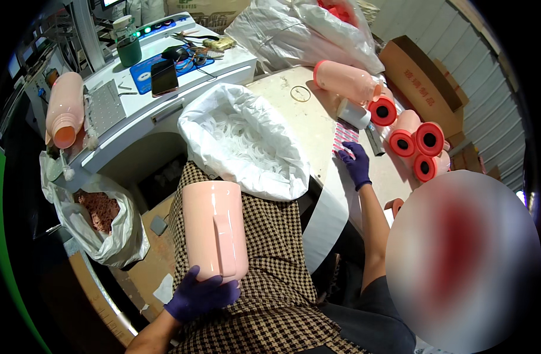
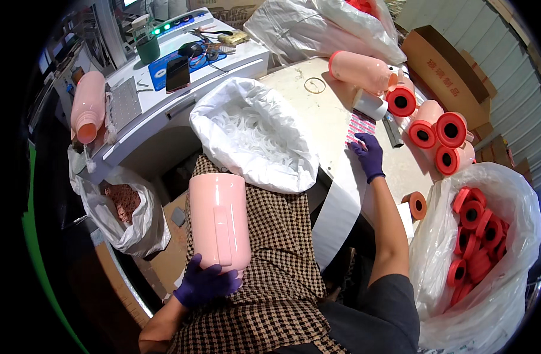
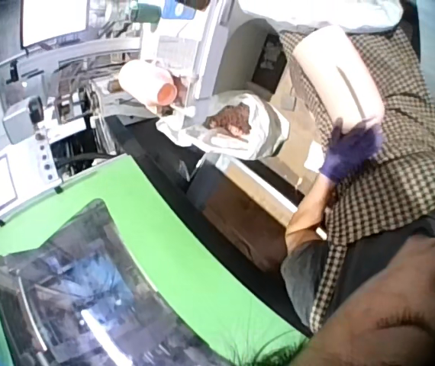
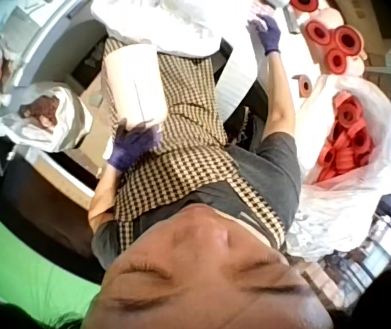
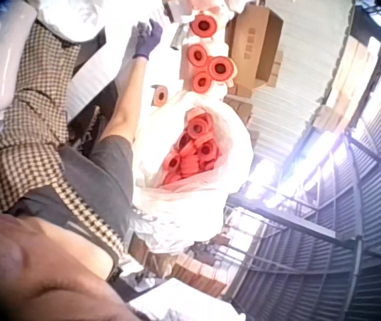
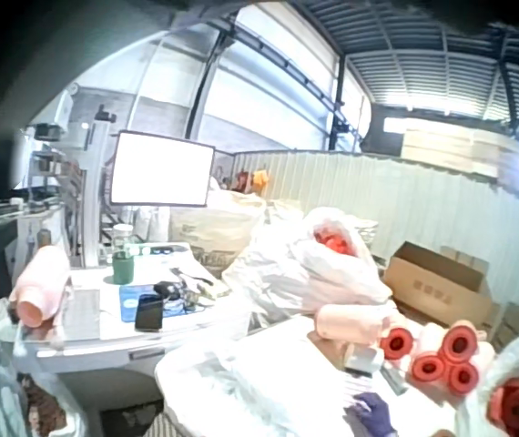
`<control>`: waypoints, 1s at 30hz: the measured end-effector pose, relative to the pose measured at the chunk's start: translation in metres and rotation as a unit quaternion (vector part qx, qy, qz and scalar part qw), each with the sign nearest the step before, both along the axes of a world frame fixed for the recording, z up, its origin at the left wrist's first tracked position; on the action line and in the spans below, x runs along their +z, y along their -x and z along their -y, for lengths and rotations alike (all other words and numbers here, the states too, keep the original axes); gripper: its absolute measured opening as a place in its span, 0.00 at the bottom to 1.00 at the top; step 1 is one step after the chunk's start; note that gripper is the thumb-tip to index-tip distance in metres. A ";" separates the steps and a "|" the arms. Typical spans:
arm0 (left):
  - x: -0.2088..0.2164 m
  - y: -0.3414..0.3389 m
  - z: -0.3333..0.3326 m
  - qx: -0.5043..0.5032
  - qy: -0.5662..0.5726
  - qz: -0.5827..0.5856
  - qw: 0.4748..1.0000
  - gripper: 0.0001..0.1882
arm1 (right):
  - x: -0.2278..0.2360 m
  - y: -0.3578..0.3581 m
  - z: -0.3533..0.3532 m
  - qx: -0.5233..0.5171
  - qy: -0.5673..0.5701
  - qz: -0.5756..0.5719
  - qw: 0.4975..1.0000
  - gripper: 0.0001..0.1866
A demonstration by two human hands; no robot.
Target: The person sits at a workbench and repeatedly assembles pink plastic containers by inserting a red circular insert into the opening and screwing on a red lid. The person handles the containers one at a time, places the finished units aside, and continues the cycle.
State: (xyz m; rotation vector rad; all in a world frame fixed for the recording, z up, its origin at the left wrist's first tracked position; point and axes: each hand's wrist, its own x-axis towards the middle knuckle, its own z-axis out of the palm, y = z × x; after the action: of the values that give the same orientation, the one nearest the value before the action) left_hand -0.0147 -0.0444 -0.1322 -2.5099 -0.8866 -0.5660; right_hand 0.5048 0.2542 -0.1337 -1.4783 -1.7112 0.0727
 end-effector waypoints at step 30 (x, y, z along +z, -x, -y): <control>0.027 -0.003 0.010 -0.007 0.156 0.033 0.987 0.21 | 0.104 0.311 0.090 0.386 0.278 -0.089 0.875 0.13</control>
State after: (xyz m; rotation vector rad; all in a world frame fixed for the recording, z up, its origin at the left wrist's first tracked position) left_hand -0.0117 -0.0543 -0.1054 -2.7912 -1.0541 -0.5537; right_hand 0.1941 0.1639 -0.0302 -1.0016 -2.1176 1.1736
